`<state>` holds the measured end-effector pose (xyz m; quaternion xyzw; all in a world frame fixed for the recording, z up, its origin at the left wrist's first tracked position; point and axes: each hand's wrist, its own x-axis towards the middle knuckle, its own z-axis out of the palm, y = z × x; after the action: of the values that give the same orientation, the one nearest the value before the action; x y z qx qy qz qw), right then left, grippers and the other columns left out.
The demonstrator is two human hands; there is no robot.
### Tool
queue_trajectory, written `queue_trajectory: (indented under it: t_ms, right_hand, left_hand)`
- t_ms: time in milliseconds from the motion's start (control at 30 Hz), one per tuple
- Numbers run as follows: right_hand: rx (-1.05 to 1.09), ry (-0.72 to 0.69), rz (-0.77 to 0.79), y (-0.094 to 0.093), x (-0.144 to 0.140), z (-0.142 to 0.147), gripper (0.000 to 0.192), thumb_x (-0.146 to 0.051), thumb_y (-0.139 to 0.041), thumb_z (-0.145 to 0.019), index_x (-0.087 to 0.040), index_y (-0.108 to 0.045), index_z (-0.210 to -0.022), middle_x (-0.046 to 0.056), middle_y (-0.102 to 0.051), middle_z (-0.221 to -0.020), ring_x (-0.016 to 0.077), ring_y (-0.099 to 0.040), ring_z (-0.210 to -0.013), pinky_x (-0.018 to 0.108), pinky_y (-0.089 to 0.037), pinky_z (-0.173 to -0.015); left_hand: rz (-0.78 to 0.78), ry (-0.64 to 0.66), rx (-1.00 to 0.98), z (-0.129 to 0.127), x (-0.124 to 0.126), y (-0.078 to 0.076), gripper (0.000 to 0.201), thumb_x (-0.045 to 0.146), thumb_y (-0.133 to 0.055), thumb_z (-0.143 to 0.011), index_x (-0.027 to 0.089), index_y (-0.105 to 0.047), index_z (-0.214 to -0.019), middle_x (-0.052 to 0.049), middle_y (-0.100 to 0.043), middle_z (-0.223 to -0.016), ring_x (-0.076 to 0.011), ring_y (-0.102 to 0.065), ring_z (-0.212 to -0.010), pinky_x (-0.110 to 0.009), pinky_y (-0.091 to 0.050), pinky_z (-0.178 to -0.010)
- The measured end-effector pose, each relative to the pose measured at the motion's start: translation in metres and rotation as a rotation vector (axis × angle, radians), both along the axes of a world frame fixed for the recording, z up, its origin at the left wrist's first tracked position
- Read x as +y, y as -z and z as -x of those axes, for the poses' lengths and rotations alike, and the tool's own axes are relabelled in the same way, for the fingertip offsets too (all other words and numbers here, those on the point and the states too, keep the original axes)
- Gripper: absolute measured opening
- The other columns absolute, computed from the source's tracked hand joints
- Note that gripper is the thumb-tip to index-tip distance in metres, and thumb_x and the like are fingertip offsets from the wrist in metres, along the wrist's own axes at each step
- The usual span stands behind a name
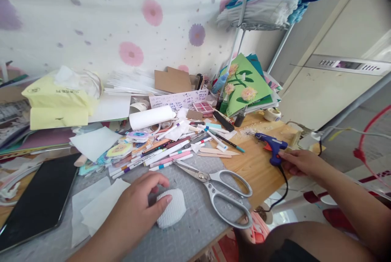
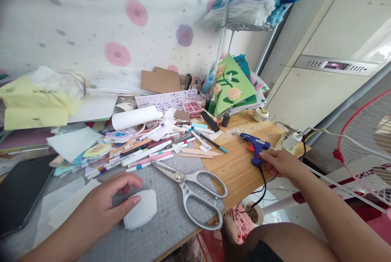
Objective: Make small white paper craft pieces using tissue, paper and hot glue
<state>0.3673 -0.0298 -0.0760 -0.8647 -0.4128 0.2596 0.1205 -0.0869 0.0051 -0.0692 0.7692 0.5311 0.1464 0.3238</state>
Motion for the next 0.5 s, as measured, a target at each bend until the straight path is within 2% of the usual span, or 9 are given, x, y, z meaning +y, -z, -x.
queue_trajectory:
  t_ms: [133,233,300,367,400,433,500]
  right_hand:
    - [0.139,0.106,0.010,0.009,-0.001,-0.002,0.029,-0.038,-0.049,-0.091,-0.015,-0.058,-0.105,0.005,-0.063,-0.097,0.0140,-0.062,-0.077,0.032,-0.052,-0.068]
    - [0.176,0.150,0.016,0.013,0.003,-0.005,0.028,-0.032,-0.052,-0.090,-0.016,-0.056,-0.113,0.007,-0.060,-0.111,0.0184,-0.061,-0.091,0.038,-0.052,-0.077]
    - [0.180,0.176,0.012,0.015,0.006,-0.006,0.028,-0.031,-0.052,-0.090,-0.017,-0.055,-0.114,0.008,-0.059,-0.113,0.0189,-0.060,-0.093,0.039,-0.052,-0.078]
    - [0.174,0.191,-0.002,0.017,0.008,-0.007,0.027,-0.033,-0.052,-0.090,-0.016,-0.056,-0.110,0.006,-0.062,-0.105,0.0155,-0.062,-0.084,0.034,-0.053,-0.072]
    - [0.168,0.188,-0.020,0.019,0.008,-0.008,0.026,-0.036,-0.050,-0.090,-0.015,-0.058,-0.103,0.005,-0.063,-0.094,0.0135,-0.061,-0.073,0.030,-0.052,-0.063]
    - [0.161,0.176,-0.046,0.021,0.008,-0.009,0.029,-0.039,-0.047,-0.091,-0.014,-0.060,-0.093,0.004,-0.063,-0.081,0.0118,-0.059,-0.061,0.025,-0.047,-0.052]
    - [0.144,0.140,-0.122,0.025,0.009,-0.010,0.040,-0.045,-0.040,-0.090,-0.016,-0.056,-0.069,0.002,-0.057,-0.057,0.0100,-0.049,-0.041,0.022,-0.030,-0.037]
  left_hand:
    - [-0.013,-0.004,-0.046,-0.001,-0.001,-0.002,0.014,0.034,-0.051,-0.080,0.024,-0.056,-0.087,-0.003,-0.061,-0.100,-0.0224,-0.053,-0.089,-0.035,-0.043,-0.080]
    - [-0.030,-0.006,-0.070,-0.002,-0.001,0.000,0.014,0.035,-0.051,-0.080,0.024,-0.057,-0.087,-0.003,-0.061,-0.099,-0.0225,-0.053,-0.090,-0.035,-0.043,-0.079]
    - [-0.048,-0.015,-0.089,-0.002,0.000,-0.001,0.015,0.036,-0.051,-0.080,0.024,-0.057,-0.086,-0.003,-0.062,-0.098,-0.0228,-0.053,-0.091,-0.035,-0.043,-0.080]
    - [-0.079,-0.057,-0.117,0.000,0.001,-0.006,0.017,0.039,-0.052,-0.079,0.024,-0.058,-0.085,-0.003,-0.062,-0.098,-0.0233,-0.054,-0.092,-0.036,-0.042,-0.082]
    - [-0.092,-0.094,-0.129,0.002,0.002,-0.009,0.019,0.041,-0.053,-0.079,0.024,-0.059,-0.086,-0.003,-0.063,-0.098,-0.0237,-0.055,-0.092,-0.036,-0.042,-0.082]
    - [-0.100,-0.143,-0.142,0.005,0.003,-0.013,0.021,0.042,-0.053,-0.078,0.024,-0.059,-0.086,-0.003,-0.063,-0.098,-0.0242,-0.055,-0.092,-0.036,-0.042,-0.081]
    - [-0.095,-0.246,-0.174,0.015,0.004,-0.020,0.024,0.045,-0.054,-0.077,0.025,-0.061,-0.088,-0.003,-0.065,-0.094,-0.0246,-0.057,-0.088,-0.034,-0.043,-0.076]
